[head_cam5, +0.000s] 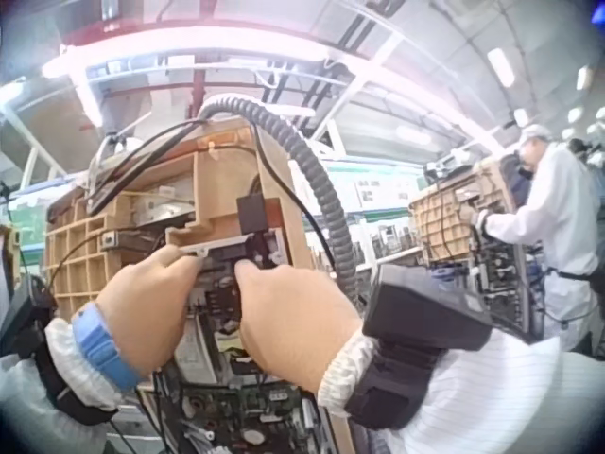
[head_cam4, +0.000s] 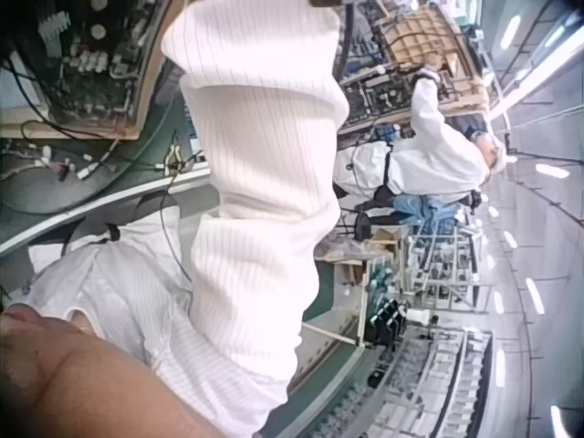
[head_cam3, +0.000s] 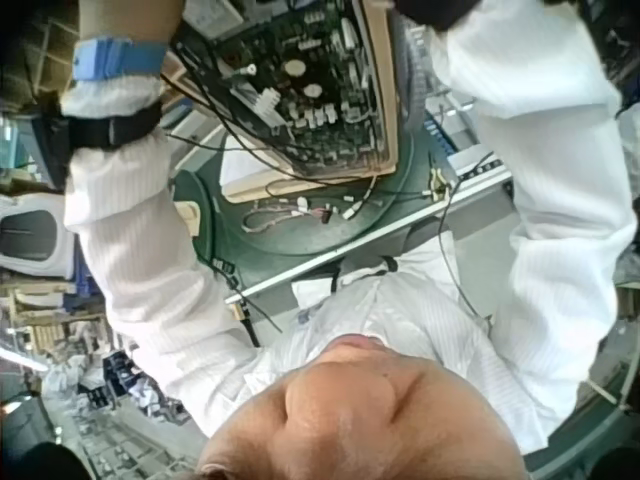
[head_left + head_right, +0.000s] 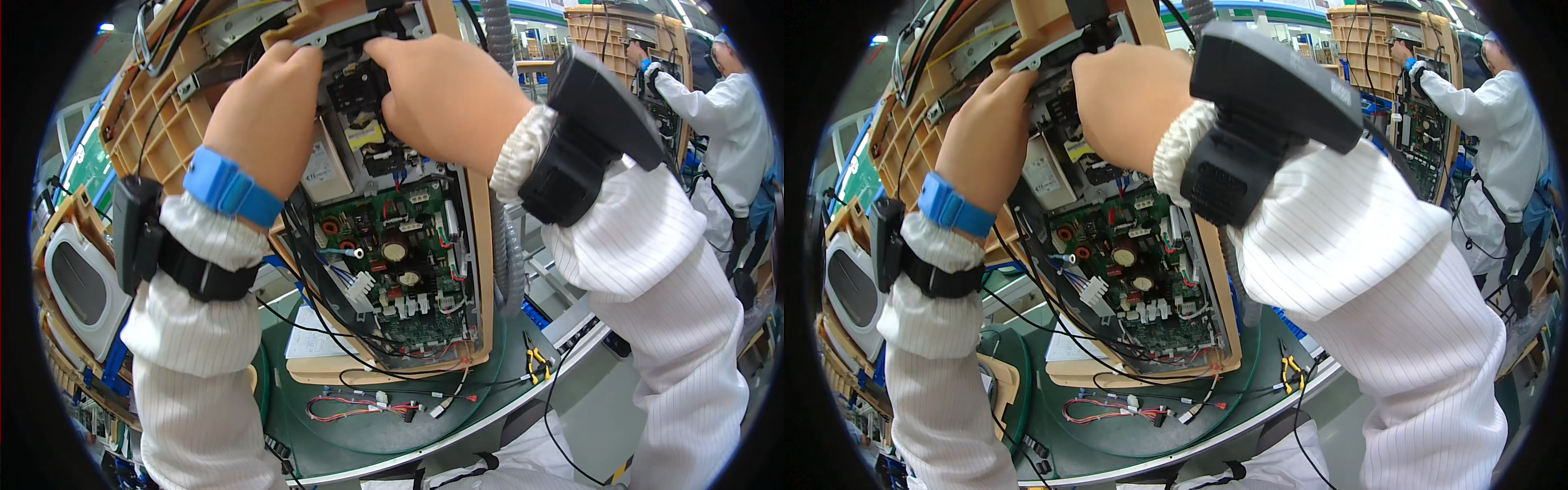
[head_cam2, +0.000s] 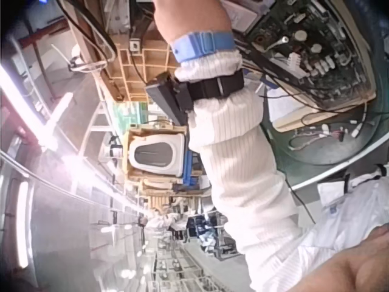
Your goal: Assembling the internal wiring harness and electronic components into a base housing.
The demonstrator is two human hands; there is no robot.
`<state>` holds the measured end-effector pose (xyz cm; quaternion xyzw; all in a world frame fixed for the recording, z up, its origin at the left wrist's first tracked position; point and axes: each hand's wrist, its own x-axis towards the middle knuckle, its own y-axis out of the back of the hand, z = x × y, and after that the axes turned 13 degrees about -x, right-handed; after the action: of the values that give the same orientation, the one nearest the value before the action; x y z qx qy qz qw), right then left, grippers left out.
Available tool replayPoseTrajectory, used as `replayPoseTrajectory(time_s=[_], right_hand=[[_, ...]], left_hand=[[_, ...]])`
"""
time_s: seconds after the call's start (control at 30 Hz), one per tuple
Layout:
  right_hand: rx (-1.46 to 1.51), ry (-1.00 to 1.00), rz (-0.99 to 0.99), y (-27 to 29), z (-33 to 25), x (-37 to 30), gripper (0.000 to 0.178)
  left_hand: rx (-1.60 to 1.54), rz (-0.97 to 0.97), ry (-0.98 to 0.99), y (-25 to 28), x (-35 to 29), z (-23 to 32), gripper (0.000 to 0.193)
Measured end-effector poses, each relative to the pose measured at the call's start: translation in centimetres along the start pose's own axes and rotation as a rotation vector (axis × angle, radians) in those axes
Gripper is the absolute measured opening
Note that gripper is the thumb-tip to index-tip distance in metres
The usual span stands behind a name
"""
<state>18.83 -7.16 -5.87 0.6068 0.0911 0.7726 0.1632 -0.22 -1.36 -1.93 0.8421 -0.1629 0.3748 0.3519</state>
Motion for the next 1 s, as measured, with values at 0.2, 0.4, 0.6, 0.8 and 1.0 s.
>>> replayPoseTrajectory(time_s=[0.2,0.4,0.6,0.8,1.0], right_hand=[[0.35,-0.116,0.078,0.5,0.8,-1.3,0.035],[0.53,-0.143,0.04,1.4,1.9,-2.3,0.032],[0.556,-0.094,0.048,2.0,2.7,-2.9,0.033],[0.651,-0.109,0.092,2.4,1.9,-2.9,0.032],[0.584,-0.103,0.146,1.5,1.8,-2.7,0.024]], left_hand=[[0.059,-0.029,0.139,0.3,0.3,0.7,0.026],[0.171,-0.01,0.278,-0.9,1.2,2.1,0.026],[0.252,-0.02,0.307,-1.9,2.2,3.1,0.011],[0.146,-0.124,0.334,0.9,3.4,3.1,0.029],[0.11,-0.16,0.309,-0.5,3.8,1.3,0.03]])
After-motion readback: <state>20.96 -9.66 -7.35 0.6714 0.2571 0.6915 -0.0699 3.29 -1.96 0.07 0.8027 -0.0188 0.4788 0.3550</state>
